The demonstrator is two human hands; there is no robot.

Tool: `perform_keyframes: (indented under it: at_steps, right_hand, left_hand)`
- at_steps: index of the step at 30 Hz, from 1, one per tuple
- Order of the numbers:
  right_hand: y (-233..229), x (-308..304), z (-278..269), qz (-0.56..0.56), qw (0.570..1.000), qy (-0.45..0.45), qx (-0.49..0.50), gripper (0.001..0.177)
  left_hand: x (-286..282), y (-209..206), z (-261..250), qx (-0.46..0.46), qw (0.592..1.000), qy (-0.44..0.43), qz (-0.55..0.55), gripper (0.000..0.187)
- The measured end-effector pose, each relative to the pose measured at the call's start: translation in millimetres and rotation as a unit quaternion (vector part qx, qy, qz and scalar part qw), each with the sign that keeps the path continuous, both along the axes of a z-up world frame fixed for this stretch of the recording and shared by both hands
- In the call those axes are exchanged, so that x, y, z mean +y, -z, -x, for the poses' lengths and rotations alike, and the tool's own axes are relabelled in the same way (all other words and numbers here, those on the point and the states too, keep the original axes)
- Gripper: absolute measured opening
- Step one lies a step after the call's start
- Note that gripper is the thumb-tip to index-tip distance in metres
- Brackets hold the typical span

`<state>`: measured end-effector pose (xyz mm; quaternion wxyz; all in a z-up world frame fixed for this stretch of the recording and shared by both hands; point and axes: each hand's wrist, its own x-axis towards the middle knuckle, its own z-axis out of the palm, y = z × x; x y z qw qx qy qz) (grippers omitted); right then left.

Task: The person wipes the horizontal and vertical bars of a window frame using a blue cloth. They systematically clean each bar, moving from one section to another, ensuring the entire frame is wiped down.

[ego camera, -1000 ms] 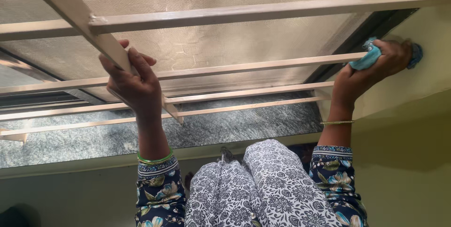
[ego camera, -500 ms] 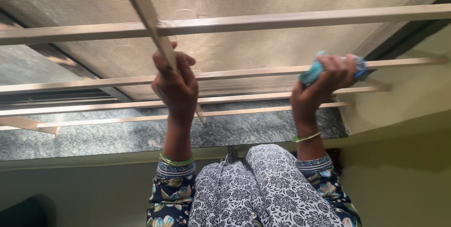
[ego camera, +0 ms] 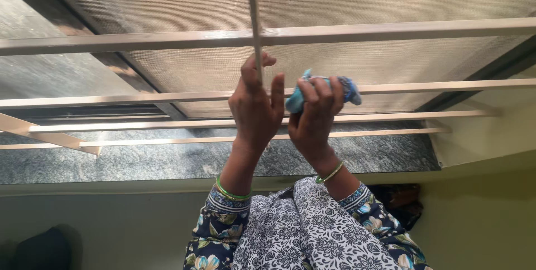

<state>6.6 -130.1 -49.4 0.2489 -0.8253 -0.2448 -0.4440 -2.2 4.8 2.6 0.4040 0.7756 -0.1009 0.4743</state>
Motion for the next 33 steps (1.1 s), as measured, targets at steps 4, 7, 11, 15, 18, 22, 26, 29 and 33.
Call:
perform_keyframes:
  at_steps: [4,7,11,15,18,22,26,29,33]
  right_hand:
    - [-6.8,27.5,9.0,0.073,0.997,-0.005,-0.032,0.053]
    - [-18.1,37.0,18.9,0.081,0.995,-0.047,-0.022,0.051]
    - [-37.2,33.8,26.8,0.054,0.995,-0.083,0.012,0.04]
    - [-61.5,19.1,37.3,0.0,0.99,-0.137,0.04,0.036]
    - [-81.2,10.0,51.5,-0.009,0.993,-0.116,0.02,0.038]
    - [-102.4,4.8,54.7,-0.017,0.994,-0.093,-0.06,0.033]
    - [-116.6,12.1,39.4,-0.016,0.991,-0.075,-0.112,0.042]
    - [-128.2,24.7,12.8,0.046,0.994,-0.043,-0.088,0.047]
    - [-133.3,38.1,5.7,0.09,0.991,-0.024,-0.094,0.044]
  left_hand:
    - [6.4,-1.1,5.5,0.018,1.0,0.023,-0.01,0.047]
    - [10.7,-2.7,7.2,0.024,0.998,0.047,-0.016,0.056]
    - [16.6,-4.3,10.9,0.032,0.995,0.09,-0.016,0.067]
    - [20.9,-3.7,13.5,0.018,0.994,0.106,-0.03,0.072]
    - [22.5,-0.3,15.0,0.02,0.992,0.118,-0.029,0.073]
    - [21.3,5.0,11.1,0.023,0.993,0.115,-0.028,0.076]
    - [17.5,9.9,4.7,0.043,0.995,0.08,-0.041,0.077]
    - [19.0,11.1,-0.7,0.012,0.996,0.048,-0.078,0.078]
    - [16.4,8.8,-0.4,0.034,0.997,0.03,-0.062,0.073]
